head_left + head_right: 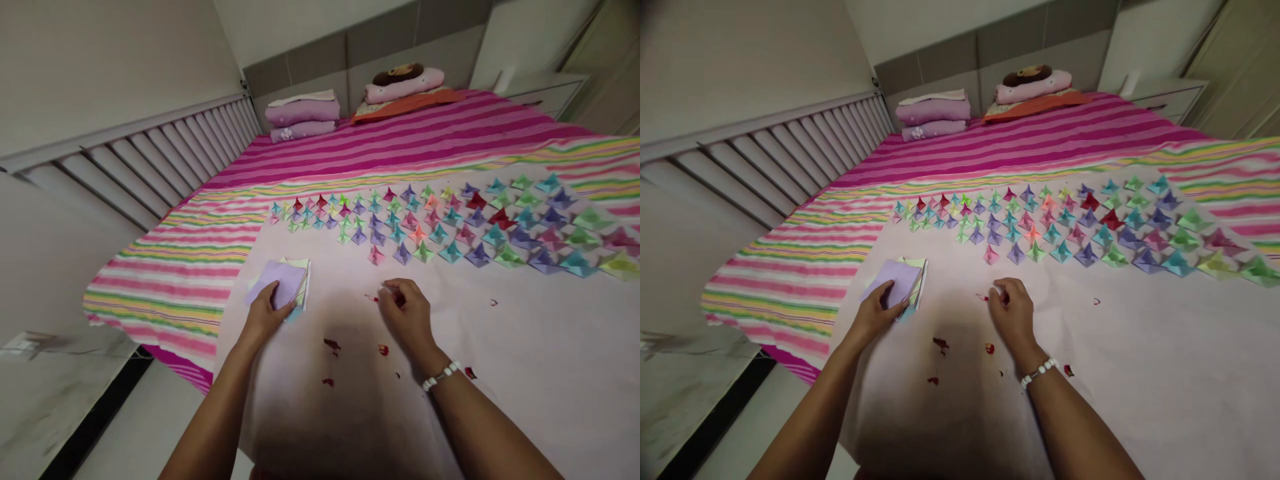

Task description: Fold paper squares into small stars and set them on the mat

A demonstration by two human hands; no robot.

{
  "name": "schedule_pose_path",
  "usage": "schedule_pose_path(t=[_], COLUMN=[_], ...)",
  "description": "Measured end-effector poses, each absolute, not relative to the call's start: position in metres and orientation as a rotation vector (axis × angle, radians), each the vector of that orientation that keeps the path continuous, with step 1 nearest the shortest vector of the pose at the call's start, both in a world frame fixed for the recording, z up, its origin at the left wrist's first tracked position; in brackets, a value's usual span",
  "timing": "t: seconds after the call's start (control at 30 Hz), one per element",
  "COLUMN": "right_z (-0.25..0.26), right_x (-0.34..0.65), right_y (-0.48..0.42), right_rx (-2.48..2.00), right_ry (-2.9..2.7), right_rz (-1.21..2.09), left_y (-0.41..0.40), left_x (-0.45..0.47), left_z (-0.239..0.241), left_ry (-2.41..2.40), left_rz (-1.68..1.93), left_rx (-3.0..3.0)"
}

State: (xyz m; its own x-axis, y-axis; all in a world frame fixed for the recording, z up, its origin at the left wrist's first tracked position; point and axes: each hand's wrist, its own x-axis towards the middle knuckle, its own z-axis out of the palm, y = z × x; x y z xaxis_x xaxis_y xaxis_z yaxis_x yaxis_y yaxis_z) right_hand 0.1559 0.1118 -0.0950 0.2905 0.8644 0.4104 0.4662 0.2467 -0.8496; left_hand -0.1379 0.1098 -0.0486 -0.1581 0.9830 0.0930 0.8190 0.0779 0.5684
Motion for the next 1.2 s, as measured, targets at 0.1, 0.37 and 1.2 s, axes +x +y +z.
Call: schedule_pose_path(t=[0.1,0.37,1.2], right_z=[-0.096,-0.095,-0.015], right_x=[0.156,0.156,0.148], right_y=[0.112,0.112,0.075], right_rx=[-1.392,-1.392,-1.084], right_ry=[-1.345,-1.351,-1.265], right_rz=[0.435,0.433,1.006], left_y=[0.111,0.111,0.060], left_x=[-0.142,-0.152,-0.074], left_z=[-0.049,-0.040,0.016], left_ry=[2.029,1.870,1.036], left_rz=[0.747,1.029,1.573], left_rx=[1.770,1.546,0.758])
